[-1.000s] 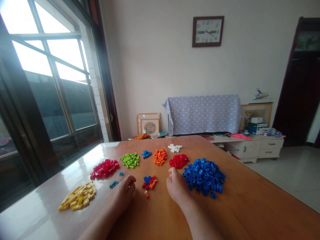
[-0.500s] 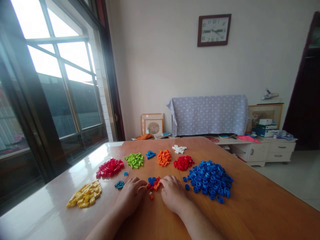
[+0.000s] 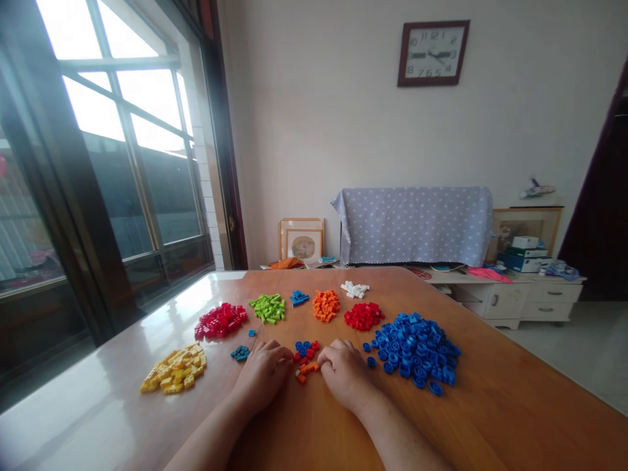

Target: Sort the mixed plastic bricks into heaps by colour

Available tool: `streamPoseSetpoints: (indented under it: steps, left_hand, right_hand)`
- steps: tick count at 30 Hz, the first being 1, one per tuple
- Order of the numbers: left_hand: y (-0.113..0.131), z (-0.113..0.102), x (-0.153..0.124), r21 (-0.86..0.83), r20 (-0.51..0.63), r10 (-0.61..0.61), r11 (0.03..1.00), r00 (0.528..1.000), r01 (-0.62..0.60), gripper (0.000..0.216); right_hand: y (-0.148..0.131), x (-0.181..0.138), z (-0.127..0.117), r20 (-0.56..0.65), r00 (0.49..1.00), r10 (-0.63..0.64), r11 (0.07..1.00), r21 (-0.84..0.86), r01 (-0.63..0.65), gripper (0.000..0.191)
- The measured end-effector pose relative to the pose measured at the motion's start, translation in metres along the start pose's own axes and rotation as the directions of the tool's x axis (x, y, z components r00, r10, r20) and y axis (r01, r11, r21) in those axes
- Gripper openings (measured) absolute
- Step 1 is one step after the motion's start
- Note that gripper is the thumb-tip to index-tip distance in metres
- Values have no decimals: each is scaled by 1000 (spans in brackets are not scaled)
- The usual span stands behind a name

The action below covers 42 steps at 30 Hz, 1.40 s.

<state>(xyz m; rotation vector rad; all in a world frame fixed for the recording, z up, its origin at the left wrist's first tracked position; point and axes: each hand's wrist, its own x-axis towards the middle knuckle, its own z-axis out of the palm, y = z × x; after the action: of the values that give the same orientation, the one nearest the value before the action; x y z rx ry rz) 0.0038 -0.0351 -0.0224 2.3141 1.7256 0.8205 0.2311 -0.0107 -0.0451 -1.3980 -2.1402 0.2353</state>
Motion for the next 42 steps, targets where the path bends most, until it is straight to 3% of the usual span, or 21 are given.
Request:
streamPoseSetpoints:
  steps: [7,16,21,24,28,42]
  left_hand:
    - [-6,-1,-1,0,-12,-27,1000,1000,27,20]
    - [-13,4,0,15,-44,-53,998,998,53,21]
    - [-13,5,0,11,-56,-58,998,997,59,22]
    - [-14,5,0,14,-38,-55,998,998,56,22]
    - [-13,2,0,14,-26,-57,998,998,57,23]
    - [-14,4,2,31,-49,-69,997,996,71,22]
  right_hand:
    - [3,2,2,-78,992,95,995,-18,-96,27]
    - [0,17,0,116,988,97,979,-190,-74,40]
    - [0,38,2,148,989,-7,979,-202,37,40]
    - [0,49,4,188,980,-65,982,-164,97,37]
    - [0,56,9,223,973,-57,991,-107,82,22]
    - [-1,59,14,150,989,9,998,-70,1,17]
